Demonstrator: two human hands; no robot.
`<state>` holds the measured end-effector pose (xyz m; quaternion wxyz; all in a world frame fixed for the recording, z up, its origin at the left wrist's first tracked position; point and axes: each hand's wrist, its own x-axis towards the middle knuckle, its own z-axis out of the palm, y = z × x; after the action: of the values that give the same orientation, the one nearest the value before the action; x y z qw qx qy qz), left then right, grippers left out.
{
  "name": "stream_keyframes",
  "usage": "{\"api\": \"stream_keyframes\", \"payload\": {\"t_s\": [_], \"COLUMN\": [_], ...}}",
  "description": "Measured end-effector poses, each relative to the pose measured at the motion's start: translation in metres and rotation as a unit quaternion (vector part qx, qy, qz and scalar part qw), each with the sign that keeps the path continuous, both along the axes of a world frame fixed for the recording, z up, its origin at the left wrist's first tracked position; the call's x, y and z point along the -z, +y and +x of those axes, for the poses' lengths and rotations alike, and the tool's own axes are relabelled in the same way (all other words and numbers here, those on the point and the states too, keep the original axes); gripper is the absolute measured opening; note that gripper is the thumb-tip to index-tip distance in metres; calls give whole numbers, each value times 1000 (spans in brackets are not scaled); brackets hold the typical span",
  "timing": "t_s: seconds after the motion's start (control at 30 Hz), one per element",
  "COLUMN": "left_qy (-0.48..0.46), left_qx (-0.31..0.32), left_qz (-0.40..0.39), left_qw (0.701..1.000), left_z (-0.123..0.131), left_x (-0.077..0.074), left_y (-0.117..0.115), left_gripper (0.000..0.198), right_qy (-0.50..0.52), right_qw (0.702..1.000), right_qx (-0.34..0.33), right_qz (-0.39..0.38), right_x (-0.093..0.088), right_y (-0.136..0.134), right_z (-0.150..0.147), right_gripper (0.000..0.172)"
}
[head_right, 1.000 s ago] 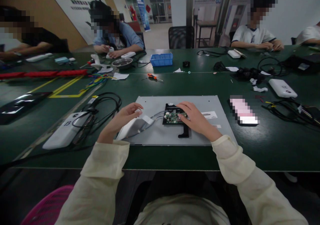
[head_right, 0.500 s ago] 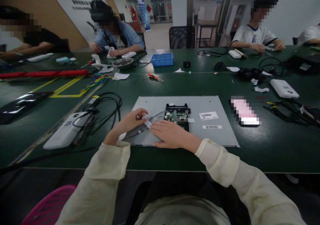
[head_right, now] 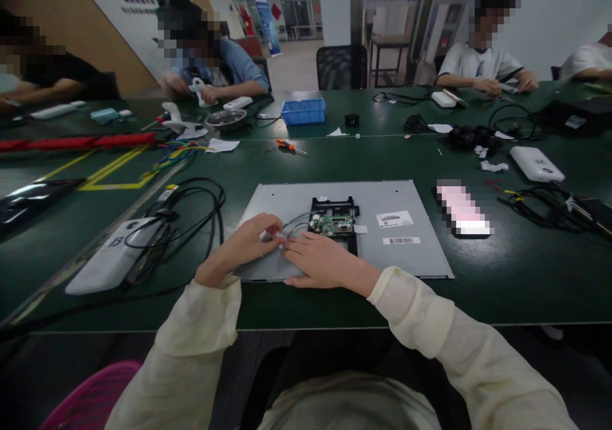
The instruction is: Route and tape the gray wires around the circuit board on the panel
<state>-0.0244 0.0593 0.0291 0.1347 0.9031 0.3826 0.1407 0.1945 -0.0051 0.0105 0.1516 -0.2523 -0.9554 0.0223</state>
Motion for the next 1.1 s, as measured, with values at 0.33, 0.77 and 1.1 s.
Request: {"api": "stream_keyframes", "payload": {"t_s": [0.33,0.77,1.1], "left_qy": [30,17,13], "left_qx": [9,-11,-35], "left_qz": [-2,-26,-11], "left_qw": [1000,999,999], "left_z": [-9,-12,-7], "left_x": [13,17,11], "left_y": [11,19,13], "left_gripper": [20,19,16], "right_qy": [-5,-23,21], "right_qw": [1000,999,1000], "right_qx": [-5,-4,-2], "right_qz": [-2,27,-18], "right_x": [-1,-4,-11], "right_y": [-7,-17,-20], "right_z": [3,6,15], "right_gripper": [60,57,48]}}
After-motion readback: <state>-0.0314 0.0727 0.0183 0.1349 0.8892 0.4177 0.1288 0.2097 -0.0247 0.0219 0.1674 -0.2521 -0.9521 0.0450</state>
